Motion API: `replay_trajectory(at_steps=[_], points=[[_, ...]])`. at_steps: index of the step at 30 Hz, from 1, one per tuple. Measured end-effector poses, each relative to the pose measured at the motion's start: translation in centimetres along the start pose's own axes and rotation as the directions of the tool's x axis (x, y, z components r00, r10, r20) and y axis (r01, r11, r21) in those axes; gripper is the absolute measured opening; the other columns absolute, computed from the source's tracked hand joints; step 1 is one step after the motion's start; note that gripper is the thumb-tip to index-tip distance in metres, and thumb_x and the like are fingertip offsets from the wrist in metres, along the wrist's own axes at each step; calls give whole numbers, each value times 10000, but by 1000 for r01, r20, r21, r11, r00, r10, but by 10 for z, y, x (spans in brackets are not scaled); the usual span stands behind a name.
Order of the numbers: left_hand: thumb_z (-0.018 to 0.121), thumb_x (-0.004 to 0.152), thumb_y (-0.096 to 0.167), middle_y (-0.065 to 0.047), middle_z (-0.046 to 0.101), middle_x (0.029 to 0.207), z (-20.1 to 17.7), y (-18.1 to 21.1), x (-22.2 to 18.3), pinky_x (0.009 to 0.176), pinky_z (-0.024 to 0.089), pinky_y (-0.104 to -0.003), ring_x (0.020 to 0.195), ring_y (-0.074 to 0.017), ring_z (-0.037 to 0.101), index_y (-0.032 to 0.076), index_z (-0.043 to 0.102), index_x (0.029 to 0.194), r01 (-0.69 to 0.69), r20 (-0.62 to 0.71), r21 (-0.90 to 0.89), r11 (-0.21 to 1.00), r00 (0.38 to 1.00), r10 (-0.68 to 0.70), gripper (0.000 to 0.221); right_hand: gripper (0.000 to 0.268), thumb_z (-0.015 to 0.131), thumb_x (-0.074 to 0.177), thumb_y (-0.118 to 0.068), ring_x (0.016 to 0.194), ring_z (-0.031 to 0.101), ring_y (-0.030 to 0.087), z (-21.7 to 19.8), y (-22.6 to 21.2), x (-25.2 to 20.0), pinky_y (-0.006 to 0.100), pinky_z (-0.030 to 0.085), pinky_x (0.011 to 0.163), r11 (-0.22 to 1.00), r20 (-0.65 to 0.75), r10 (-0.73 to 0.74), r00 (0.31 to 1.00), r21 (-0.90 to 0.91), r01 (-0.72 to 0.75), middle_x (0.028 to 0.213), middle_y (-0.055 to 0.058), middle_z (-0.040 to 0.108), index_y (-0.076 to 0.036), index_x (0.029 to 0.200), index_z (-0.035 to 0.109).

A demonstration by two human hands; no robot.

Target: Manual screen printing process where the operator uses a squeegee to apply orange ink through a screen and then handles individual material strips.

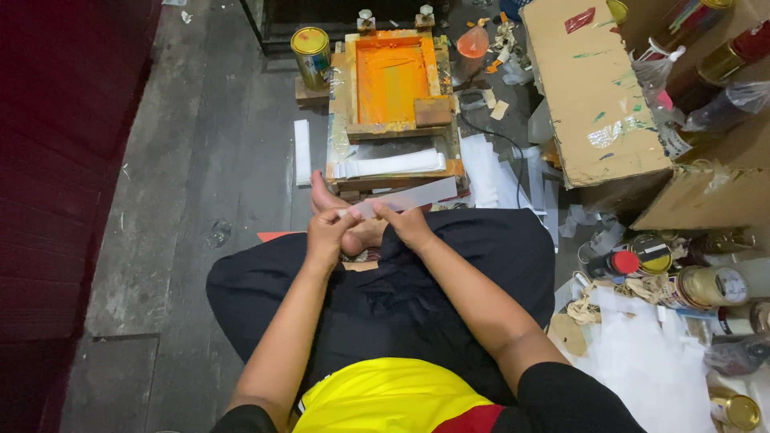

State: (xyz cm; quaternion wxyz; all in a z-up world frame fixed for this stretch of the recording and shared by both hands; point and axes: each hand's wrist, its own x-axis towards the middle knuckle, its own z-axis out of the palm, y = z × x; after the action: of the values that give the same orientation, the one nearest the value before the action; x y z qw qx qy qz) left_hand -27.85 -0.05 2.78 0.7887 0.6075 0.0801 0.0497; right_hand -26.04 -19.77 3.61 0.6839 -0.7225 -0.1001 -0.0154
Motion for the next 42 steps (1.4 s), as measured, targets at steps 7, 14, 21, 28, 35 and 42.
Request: replay_trajectory(at_steps=[7,14,21,28,35,42], points=[[892,804,89,-66,743,740,-53,6,20,726,634,-286,716,-131,733,80,759,860,7,-38,-19,1000,999,-7,144,274,831,914,-304,720,738,174,-14,-11,11,338,588,760,990,-102,125,987,81,-117,726,100,754,-55,820,766],[870,801,40,-101,721,733,-101,-24,38,745,631,-312,730,-189,752,31,722,859,24,-58,-11,1000,998,-24,159,134,770,938,-181,735,711,139,-27,-9,27,285,582,698,998,37,47,998,39,-49,759,106,771,-57,902,802],[807,846,5,-67,679,791,-97,-30,34,800,648,-336,789,-230,765,13,667,942,140,-53,-140,980,987,-149,170,297,723,955,-154,727,745,140,-37,48,38,250,618,672,969,152,153,976,171,-179,828,182,778,6,1204,736],[818,850,43,-125,704,851,-88,-18,36,832,632,-355,848,-272,767,-8,708,994,170,5,-85,982,985,-170,188,353,719,915,-112,688,768,204,-50,55,39,290,628,667,903,160,239,958,325,-280,759,228,758,44,1233,714],[803,854,15,-103,669,844,-83,-15,41,859,614,-380,846,-261,746,-16,704,996,180,27,-107,978,984,-178,175,351,736,893,-100,566,706,181,-55,56,50,252,587,600,908,170,233,958,315,-277,663,212,726,37,1215,729],[804,839,6,-136,701,910,-95,-29,52,926,588,-411,924,-309,752,-11,694,1001,239,21,-190,952,971,-239,196,299,751,893,-91,477,641,159,-55,68,76,246,558,528,938,182,194,964,253,-237,536,167,667,44,1160,751]])
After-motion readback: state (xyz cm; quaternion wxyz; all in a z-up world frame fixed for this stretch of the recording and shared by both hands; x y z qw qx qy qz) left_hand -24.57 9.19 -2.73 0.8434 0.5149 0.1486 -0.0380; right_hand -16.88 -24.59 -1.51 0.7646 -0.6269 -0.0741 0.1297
